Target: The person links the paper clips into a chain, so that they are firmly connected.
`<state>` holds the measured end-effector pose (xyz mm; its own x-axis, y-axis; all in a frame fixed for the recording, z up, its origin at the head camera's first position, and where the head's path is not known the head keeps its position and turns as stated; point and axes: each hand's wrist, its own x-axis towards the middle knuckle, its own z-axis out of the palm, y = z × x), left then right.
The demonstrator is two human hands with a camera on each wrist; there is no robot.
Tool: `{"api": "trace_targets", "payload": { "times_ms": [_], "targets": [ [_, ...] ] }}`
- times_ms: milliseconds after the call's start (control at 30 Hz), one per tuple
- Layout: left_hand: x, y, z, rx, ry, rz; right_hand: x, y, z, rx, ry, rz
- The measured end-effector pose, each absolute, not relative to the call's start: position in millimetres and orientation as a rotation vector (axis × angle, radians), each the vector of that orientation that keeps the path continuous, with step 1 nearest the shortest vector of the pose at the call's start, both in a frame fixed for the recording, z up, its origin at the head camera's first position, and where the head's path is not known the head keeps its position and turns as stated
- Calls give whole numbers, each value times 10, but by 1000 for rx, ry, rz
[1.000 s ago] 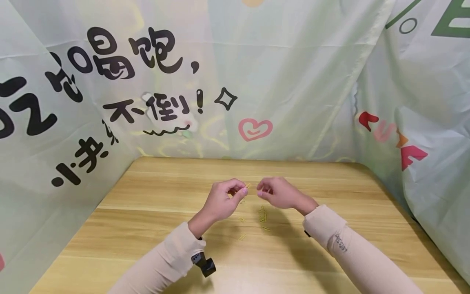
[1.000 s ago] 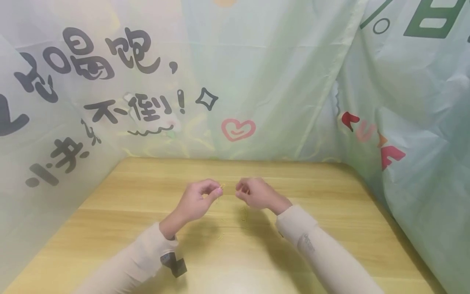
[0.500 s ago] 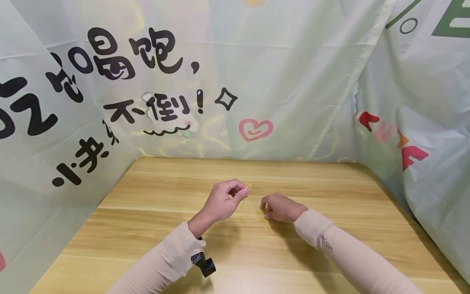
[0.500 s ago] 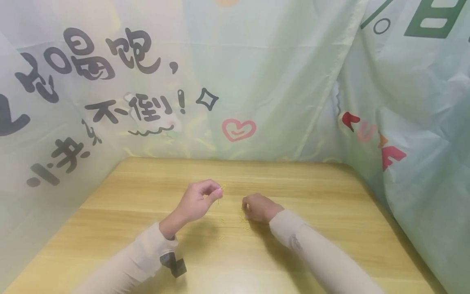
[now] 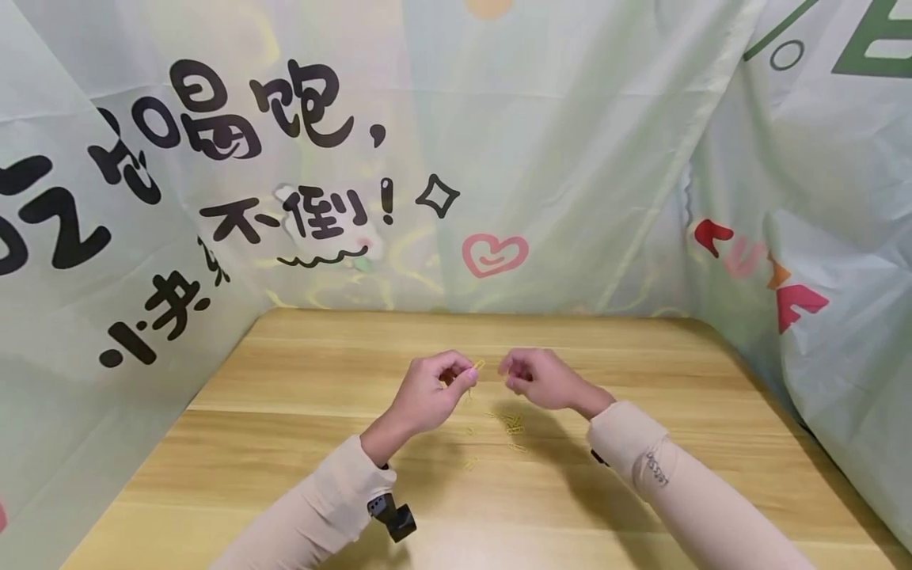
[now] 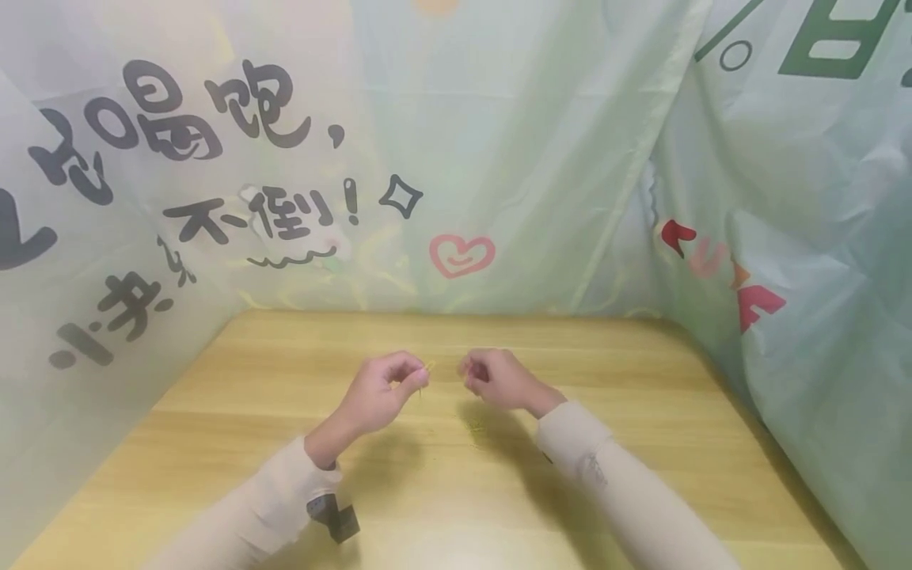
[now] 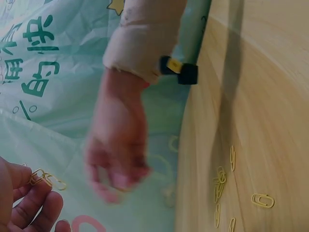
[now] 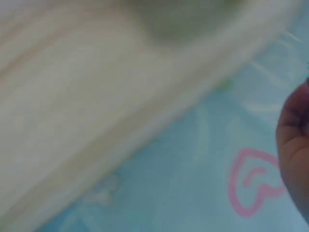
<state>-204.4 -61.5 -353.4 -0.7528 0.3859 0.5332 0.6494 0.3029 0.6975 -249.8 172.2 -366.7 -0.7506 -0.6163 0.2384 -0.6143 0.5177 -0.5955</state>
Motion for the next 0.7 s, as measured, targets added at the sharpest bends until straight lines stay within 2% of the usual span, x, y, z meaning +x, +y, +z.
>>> {"api": "trace_targets", "payload": {
  "times_ms": [167,333,700],
  "targets": [
    [-2058,-628,-3523,-935,-2286,-1435,-2366,1682,-3371,-1106,2519,-1490],
    [-2060,-629,-3503,-961,-2248,-1438,-2247,1639,-3188,-1097,2412,-1623],
    [-2028,-619,-3481,-975,-2223,-1432,-2162,1595,-3135,-1010,2276,-1764]
  ]
}}
